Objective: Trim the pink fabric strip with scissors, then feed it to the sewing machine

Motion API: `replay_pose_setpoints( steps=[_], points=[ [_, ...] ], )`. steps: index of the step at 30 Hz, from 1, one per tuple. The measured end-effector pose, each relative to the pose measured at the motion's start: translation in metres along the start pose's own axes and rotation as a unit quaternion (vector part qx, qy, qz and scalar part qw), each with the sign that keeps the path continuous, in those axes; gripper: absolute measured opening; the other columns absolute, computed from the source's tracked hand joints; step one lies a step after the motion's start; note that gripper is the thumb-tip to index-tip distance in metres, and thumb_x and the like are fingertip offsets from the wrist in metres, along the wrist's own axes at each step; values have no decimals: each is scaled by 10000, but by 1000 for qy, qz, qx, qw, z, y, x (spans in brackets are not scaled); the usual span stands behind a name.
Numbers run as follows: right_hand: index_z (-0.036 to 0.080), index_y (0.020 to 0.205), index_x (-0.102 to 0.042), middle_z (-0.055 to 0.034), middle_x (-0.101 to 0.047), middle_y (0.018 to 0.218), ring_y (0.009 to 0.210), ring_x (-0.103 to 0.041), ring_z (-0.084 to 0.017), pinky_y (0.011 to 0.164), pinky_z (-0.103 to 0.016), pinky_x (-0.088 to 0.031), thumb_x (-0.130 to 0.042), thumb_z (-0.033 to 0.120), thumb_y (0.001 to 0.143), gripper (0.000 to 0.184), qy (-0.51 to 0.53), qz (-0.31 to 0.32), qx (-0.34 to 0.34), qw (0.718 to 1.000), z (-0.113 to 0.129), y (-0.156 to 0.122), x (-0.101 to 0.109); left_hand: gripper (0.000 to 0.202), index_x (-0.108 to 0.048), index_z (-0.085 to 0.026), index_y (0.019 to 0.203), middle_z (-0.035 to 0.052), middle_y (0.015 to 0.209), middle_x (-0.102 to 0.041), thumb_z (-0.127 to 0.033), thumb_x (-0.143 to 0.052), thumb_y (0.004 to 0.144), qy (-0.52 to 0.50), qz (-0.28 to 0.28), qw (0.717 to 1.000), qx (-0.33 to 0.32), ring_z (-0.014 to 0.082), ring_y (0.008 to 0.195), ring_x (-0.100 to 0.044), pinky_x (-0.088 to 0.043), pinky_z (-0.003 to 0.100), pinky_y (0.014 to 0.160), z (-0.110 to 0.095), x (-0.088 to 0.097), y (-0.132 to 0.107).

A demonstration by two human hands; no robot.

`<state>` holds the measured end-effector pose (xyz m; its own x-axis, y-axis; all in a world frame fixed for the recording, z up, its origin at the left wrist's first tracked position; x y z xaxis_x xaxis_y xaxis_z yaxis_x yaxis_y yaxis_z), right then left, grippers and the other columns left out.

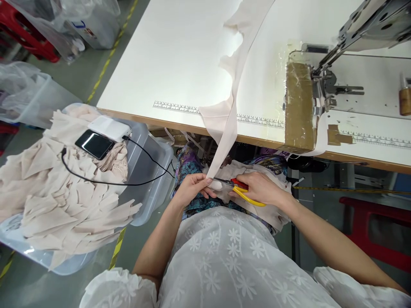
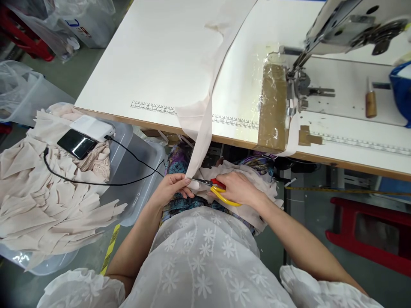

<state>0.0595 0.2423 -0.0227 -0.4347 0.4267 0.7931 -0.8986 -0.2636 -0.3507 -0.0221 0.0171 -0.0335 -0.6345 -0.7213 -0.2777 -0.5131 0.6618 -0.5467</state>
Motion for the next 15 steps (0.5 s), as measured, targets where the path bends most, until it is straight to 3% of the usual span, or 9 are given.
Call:
replay_pose_setpoints(
  steps=[8,15],
  points=[
    [210,721,-530,-32,-563,630,560,-504,-190,529,-294,-204,-457,636,938,484,-32,13,-11,999,2,0,1,538,-690,-107,855,100,733,-740,-615,-780,700,12,6,1000,2,176,619,-709,-510,206,538,0,-1,0],
    [199,712,-558,-37,-571,626,567,-520,-190,527,-298,-185,-587,457,912,328,-28,9,-28,999,10,10,1,534,-665,-115,817,80,655,-714,-630,-763,713,10,14,1000,9,174,600,-699,-503,211,537,2,0,1]
  ],
)
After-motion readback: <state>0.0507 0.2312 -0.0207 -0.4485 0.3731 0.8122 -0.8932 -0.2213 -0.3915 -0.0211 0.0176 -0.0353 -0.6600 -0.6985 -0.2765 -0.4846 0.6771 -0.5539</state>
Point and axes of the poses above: each hand's wrist, its own y-axis towards the middle knuckle, its own x-axis out of the back of the hand, z = x × y, the point moved 1 cm from there along y, towards the middle knuckle
